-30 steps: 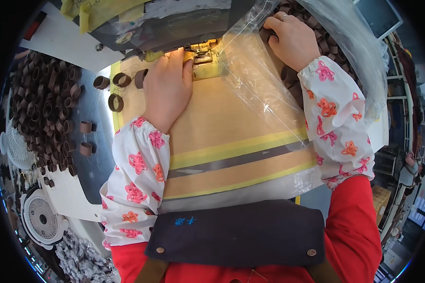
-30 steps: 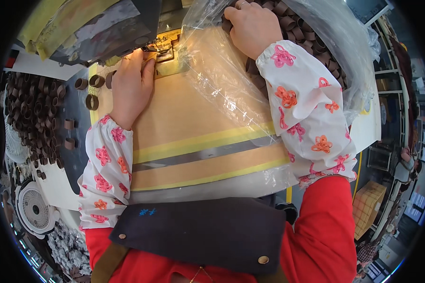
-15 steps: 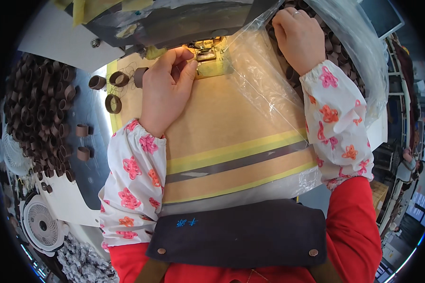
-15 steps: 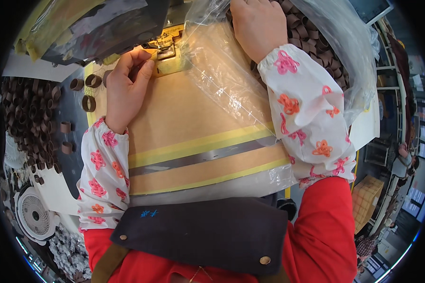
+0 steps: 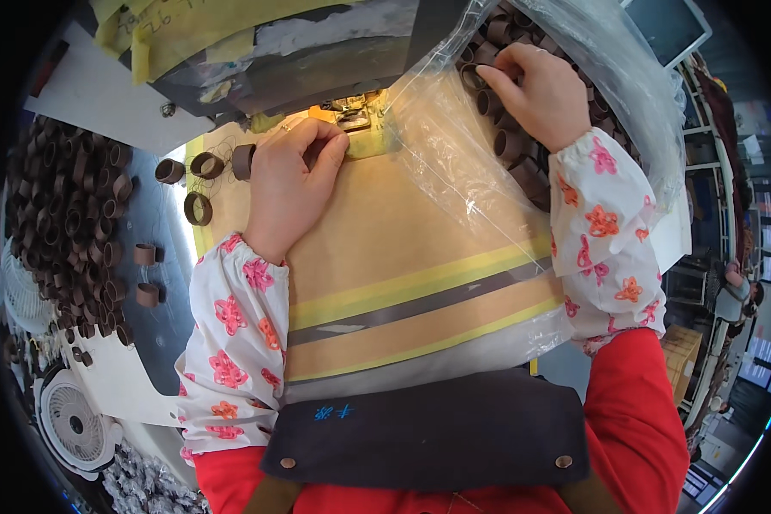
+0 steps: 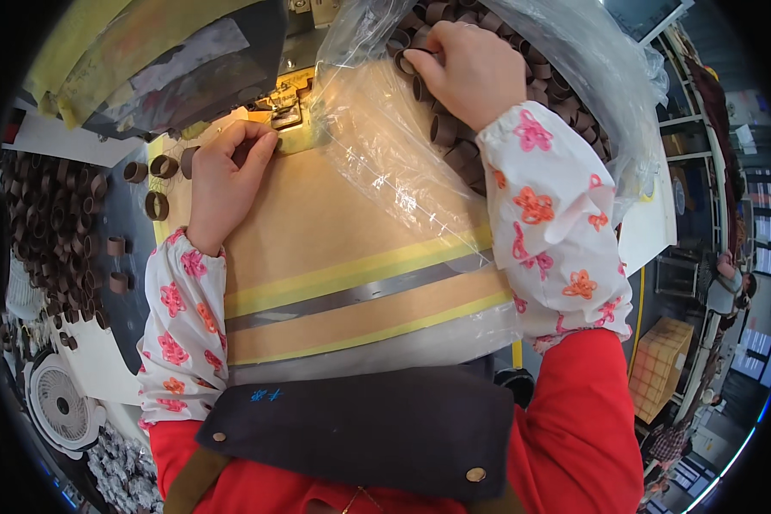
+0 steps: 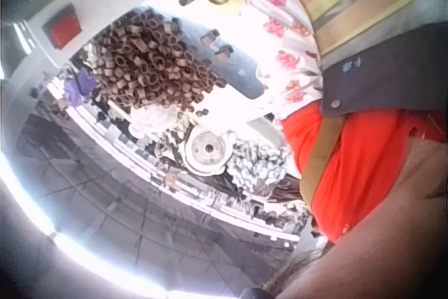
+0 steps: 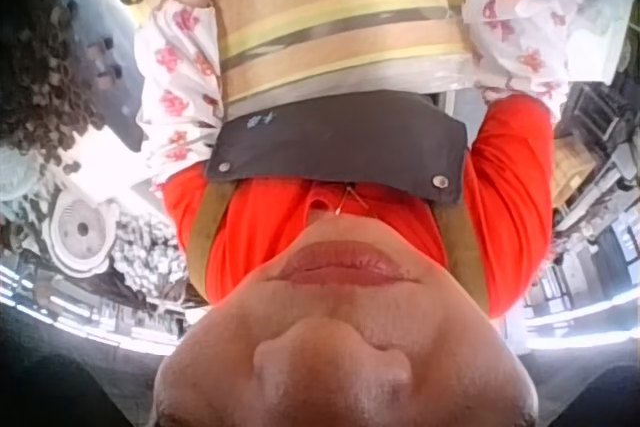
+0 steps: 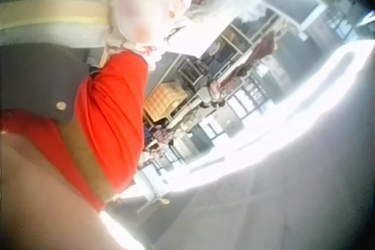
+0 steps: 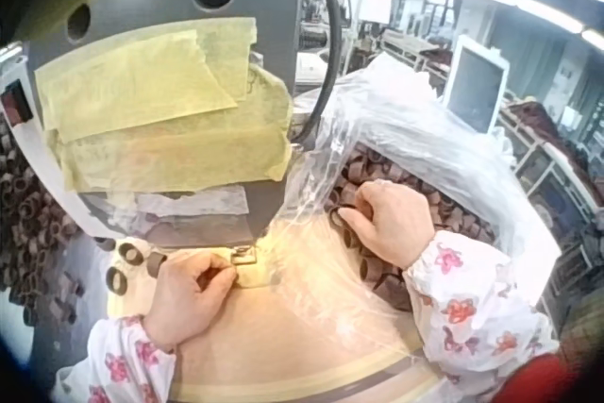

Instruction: The recorder uses an industrial sewing machine to stitch small brown leather loops, frequently checking a digital counter tablet.

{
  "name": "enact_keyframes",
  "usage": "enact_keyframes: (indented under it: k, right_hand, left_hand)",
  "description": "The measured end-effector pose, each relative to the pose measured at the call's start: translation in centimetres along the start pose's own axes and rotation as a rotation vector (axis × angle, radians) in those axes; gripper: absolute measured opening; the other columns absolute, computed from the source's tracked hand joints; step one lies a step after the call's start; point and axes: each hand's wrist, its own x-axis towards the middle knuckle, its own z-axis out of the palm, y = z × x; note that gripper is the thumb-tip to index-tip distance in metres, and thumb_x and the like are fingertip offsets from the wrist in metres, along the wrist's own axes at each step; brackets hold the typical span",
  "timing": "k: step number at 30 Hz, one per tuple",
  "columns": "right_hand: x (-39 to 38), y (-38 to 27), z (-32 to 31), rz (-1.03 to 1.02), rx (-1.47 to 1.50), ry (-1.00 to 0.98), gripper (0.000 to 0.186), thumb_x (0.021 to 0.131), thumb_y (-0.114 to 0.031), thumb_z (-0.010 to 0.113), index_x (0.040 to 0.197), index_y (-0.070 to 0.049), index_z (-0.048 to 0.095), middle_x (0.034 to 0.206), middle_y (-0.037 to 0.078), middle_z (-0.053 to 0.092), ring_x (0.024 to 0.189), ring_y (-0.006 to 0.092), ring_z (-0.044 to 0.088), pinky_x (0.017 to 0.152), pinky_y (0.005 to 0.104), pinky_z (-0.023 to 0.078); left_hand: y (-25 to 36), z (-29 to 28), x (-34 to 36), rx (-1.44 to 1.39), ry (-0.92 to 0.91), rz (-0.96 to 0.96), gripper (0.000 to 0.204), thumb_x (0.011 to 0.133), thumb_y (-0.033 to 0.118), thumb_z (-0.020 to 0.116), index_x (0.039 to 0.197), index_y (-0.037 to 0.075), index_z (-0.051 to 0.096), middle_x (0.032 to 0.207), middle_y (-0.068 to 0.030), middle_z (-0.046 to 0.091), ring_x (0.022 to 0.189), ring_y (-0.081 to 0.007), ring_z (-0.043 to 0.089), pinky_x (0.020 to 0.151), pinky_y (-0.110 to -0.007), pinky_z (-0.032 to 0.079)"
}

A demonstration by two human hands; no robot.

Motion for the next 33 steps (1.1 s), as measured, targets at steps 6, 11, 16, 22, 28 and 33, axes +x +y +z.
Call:
enact_keyframes:
  k: [6, 11, 16, 22, 28, 33]
  right_hand:
    - [1.0, -0.6, 2.0, -0.101, -0.093, 0.066, 0.015, 0.072, -0.021, 0.059, 0.077, -0.007, 0.056, 0.071, 0.007, 0.059, 0.069, 0.0265, 0.059, 0.059, 0.0362, 0.046]
    - [-1.4, -6.7, 1.0, -0.334, 0.207, 0.072, 0.014, 0.072, -0.010, 0.056, 0.082, -0.006, 0.047, 0.065, 0.011, 0.056, 0.057, 0.0288, 0.059, 0.048, 0.0392, 0.045]
    - [-2.5, -9.7, 3.4, -0.398, 0.295, -0.117, 0.015, 0.074, -0.009, 0.055, 0.087, -0.006, 0.048, 0.074, 0.013, 0.060, 0.059, 0.0292, 0.059, 0.049, 0.0375, 0.045]
    - [-2.9, -8.4, 4.6, -0.119, 0.967, -0.159, 0.015, 0.072, 0.001, 0.063, 0.085, -0.003, 0.057, 0.076, 0.010, 0.058, 0.061, 0.0176, 0.057, 0.054, 0.0256, 0.045]
    - [-2.7, -8.2, 4.7, -0.208, 0.863, -0.066, 0.009, 0.073, 0.002, 0.063, 0.080, -0.002, 0.058, 0.088, 0.008, 0.060, 0.072, 0.0161, 0.059, 0.060, 0.0262, 0.046]
    - [-2.5, -8.1, 4.3, -0.239, 0.808, -0.100, 0.007, 0.074, -0.001, 0.063, 0.079, -0.001, 0.059, 0.084, 0.011, 0.060, 0.070, 0.0151, 0.058, 0.058, 0.0271, 0.045]
  left_hand:
    - [-0.4, 0.2, 0.0, -0.102, -0.001, -0.023, 0.015, 0.078, 0.015, 0.062, 0.079, 0.000, 0.062, 0.062, -0.0071, 0.058, 0.054, -0.0139, 0.054, 0.054, -0.026, 0.042]
    - [0.1, 0.1, 0.1, -0.222, -0.047, -0.047, 0.017, 0.078, 0.016, 0.064, 0.084, 0.001, 0.063, 0.061, -0.0022, 0.056, 0.055, -0.0072, 0.050, 0.052, -0.022, 0.040]
    - [0.4, -0.6, 0.1, -0.167, -0.160, -0.071, 0.019, 0.075, 0.015, 0.066, 0.087, 0.000, 0.063, 0.062, -0.0020, 0.057, 0.054, -0.0079, 0.051, 0.053, -0.023, 0.042]
    - [-0.7, 0.2, 0.2, -0.188, -0.088, -0.010, 0.020, 0.073, 0.013, 0.068, 0.087, -0.001, 0.062, 0.065, -0.0044, 0.060, 0.054, -0.0101, 0.053, 0.053, -0.023, 0.043]
    - [-0.2, 0.1, 0.2, -0.202, -0.041, -0.129, 0.021, 0.071, 0.011, 0.069, 0.085, -0.003, 0.062, 0.066, -0.0063, 0.061, 0.054, -0.0100, 0.054, 0.052, -0.023, 0.043]
    - [0.3, 0.2, 0.4, -0.160, 0.004, -0.139, 0.022, 0.071, 0.013, 0.070, 0.085, -0.003, 0.064, 0.066, -0.0072, 0.062, 0.054, -0.0098, 0.054, 0.052, -0.023, 0.044]
